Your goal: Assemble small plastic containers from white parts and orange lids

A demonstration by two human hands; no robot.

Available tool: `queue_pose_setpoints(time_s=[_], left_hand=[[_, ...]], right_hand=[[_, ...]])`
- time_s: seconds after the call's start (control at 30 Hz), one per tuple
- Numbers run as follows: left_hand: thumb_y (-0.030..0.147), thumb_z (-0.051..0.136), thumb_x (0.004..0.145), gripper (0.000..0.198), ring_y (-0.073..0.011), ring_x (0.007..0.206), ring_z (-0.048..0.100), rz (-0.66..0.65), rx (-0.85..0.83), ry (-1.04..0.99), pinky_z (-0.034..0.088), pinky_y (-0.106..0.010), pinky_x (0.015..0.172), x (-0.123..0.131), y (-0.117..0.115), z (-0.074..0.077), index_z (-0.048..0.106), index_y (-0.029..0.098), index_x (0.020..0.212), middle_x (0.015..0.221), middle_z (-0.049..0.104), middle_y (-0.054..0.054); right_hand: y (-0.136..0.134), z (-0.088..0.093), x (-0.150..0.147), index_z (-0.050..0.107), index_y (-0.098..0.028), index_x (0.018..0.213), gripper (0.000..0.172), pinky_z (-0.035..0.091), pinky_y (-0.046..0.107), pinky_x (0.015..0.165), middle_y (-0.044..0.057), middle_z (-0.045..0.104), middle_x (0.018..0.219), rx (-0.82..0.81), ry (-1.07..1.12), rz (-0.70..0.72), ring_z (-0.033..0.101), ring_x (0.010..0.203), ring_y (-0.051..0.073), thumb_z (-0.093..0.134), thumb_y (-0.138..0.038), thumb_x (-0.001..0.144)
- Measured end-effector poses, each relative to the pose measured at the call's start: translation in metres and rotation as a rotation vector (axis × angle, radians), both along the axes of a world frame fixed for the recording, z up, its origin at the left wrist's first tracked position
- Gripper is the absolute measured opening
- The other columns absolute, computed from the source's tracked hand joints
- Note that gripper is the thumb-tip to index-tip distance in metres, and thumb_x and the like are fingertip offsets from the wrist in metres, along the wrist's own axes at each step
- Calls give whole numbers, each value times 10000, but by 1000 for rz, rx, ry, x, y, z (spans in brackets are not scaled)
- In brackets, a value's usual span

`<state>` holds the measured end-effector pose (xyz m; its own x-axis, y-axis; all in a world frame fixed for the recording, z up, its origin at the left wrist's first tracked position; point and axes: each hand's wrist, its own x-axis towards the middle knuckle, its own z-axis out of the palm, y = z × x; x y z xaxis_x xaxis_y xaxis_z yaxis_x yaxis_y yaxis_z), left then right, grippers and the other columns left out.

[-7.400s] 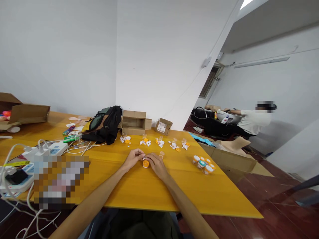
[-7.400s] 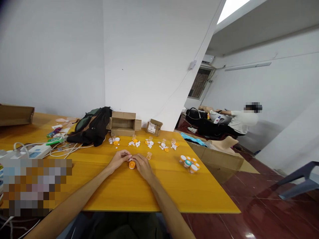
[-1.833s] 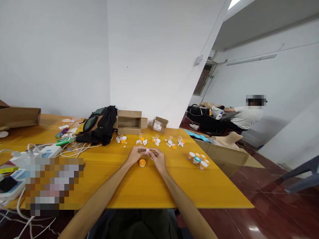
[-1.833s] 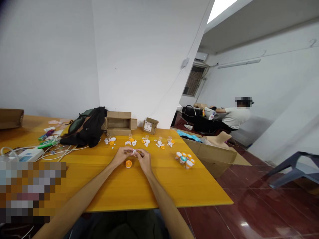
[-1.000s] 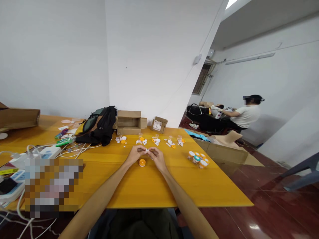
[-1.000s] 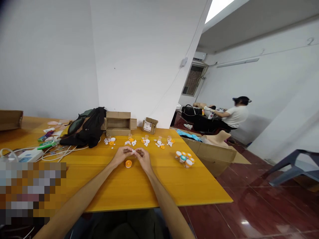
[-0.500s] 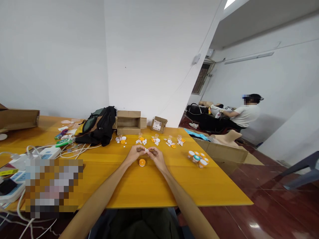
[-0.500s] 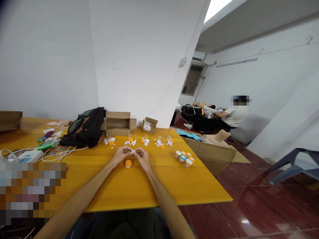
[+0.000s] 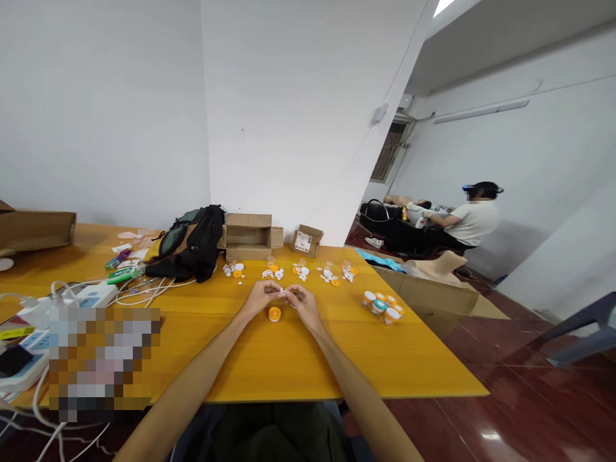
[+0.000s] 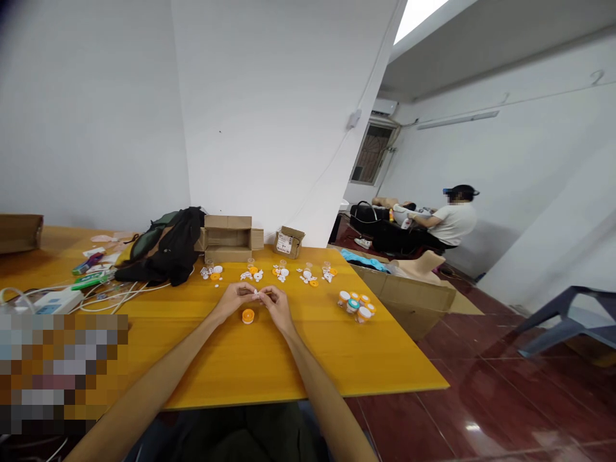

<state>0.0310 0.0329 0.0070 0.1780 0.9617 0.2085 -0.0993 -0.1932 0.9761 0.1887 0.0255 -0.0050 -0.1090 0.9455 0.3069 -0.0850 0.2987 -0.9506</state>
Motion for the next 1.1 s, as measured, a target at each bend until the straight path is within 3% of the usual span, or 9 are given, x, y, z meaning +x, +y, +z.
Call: queue_pose_setpoints(time_s=[0.73, 1.1], left_hand=[[330, 823, 574, 206, -206, 740, 684, 57, 22, 59, 556, -329, 768, 0, 0, 3, 716, 176, 660, 711, 738, -31], [270, 808, 580, 171, -181, 656, 673, 16, -8, 4, 569, -323, 723, -1, 0, 3, 703, 165, 667, 628, 699, -12]], right_hand=[[-2, 0, 0, 665, -228, 747, 379, 541, 320, 664, 14, 693, 718, 26, 15, 0, 635, 659, 187, 772, -574, 634], [-4, 4, -1, 695, -221, 743, 315, 535, 319, 677, 25, 708, 726, 35, 3, 9, 662, 682, 196, 778, -508, 642]])
